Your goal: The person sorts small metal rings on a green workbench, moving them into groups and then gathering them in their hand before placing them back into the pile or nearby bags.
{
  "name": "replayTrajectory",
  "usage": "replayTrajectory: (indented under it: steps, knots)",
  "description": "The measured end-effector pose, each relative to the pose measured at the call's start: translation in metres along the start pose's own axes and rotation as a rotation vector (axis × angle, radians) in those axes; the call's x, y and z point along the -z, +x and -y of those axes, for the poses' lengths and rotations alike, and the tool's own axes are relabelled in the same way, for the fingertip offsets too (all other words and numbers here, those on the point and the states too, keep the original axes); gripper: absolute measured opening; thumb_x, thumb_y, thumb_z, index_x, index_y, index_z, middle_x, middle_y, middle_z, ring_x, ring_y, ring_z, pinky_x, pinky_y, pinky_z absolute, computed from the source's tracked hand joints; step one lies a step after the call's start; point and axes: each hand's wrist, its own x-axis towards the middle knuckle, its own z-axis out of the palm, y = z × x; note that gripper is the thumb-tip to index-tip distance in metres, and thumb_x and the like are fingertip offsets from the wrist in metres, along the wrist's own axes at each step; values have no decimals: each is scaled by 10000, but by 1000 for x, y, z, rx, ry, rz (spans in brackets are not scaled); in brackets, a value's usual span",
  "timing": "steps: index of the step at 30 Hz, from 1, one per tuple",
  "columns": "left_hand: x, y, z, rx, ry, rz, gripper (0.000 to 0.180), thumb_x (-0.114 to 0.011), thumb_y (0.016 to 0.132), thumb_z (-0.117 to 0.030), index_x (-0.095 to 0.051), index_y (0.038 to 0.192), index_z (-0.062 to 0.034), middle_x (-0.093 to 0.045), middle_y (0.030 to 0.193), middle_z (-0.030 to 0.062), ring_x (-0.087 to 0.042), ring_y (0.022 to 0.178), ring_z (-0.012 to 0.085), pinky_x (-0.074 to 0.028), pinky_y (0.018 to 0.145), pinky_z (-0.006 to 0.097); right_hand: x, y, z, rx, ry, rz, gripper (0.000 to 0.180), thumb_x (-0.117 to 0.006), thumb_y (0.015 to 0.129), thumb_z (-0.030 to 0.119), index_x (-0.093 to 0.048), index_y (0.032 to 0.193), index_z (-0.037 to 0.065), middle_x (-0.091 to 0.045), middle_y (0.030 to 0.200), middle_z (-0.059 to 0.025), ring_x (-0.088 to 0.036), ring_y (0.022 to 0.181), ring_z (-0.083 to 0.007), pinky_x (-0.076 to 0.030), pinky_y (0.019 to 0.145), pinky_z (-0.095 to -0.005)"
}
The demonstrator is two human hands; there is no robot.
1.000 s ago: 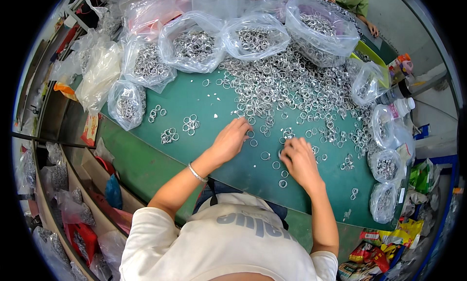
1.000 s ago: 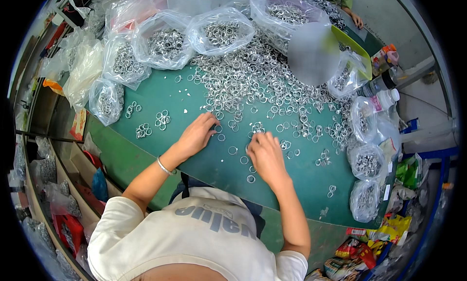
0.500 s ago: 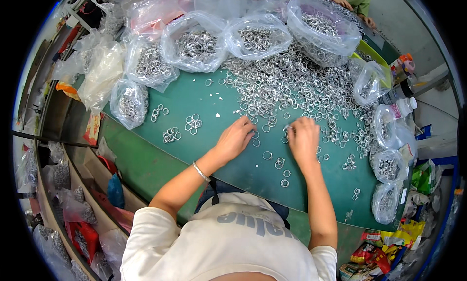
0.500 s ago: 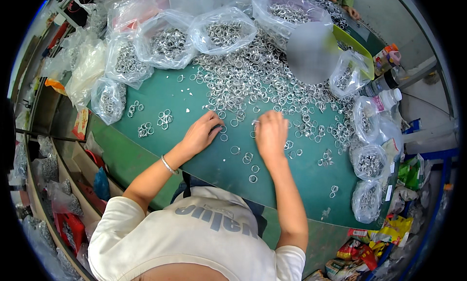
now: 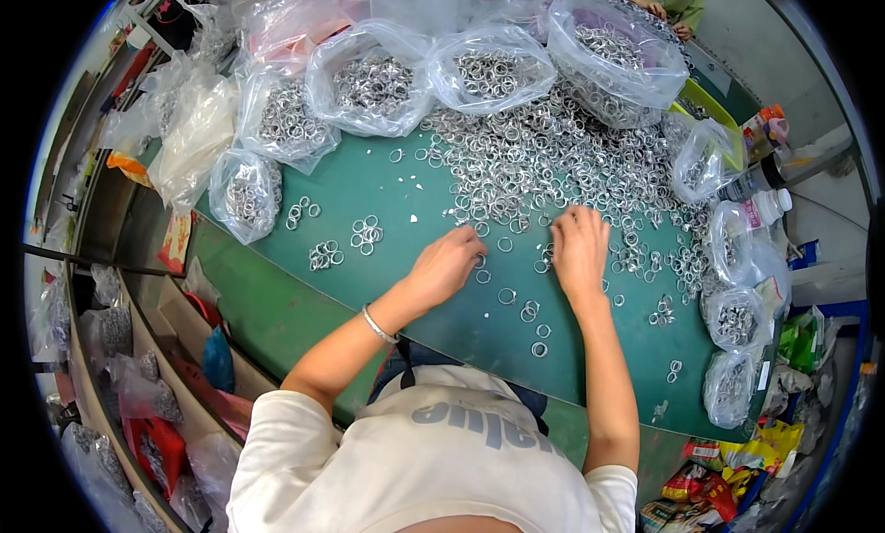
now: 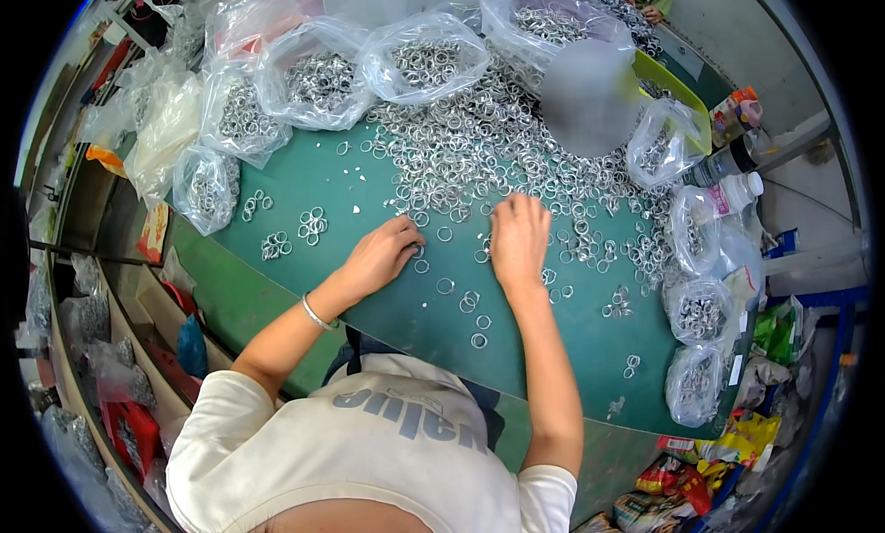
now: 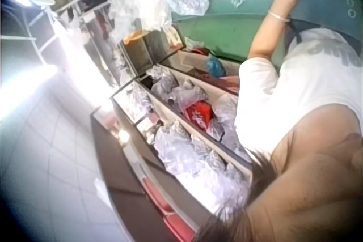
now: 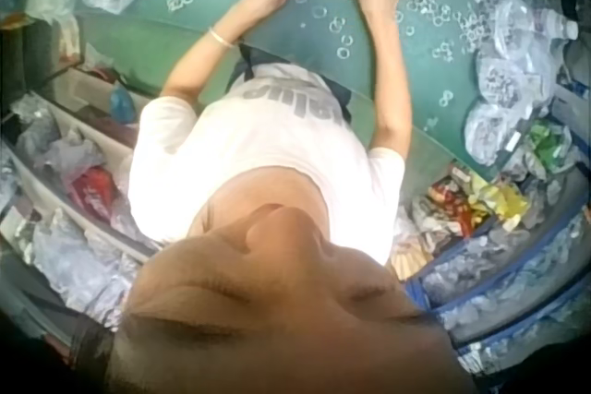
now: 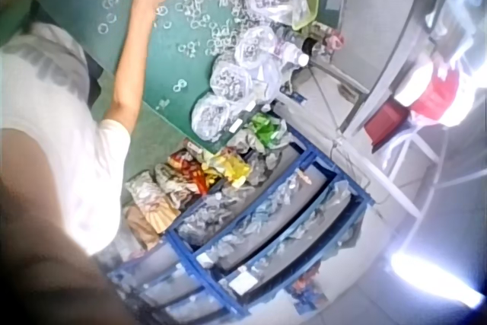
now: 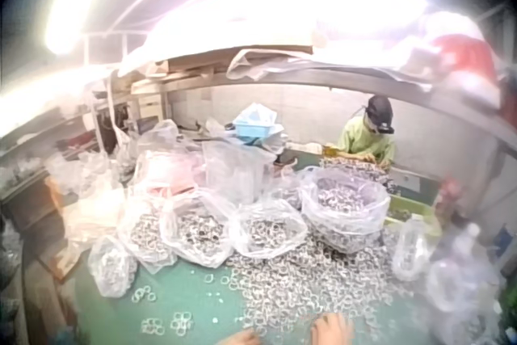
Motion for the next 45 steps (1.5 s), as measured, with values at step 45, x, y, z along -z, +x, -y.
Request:
replayTrajectory:
  steps: [45]
  knots:
    - [-30, -27, -51, -213, -127, 131, 344, -568, 767, 45, -572, 1107, -7, -526, 1036, 138, -510, 945, 331, -440, 818, 409, 59, -88, 29, -9, 389, 377, 365, -739, 725, 148, -613, 1049, 36, -532, 1150, -96, -470, 1072, -303, -402, 885, -416]
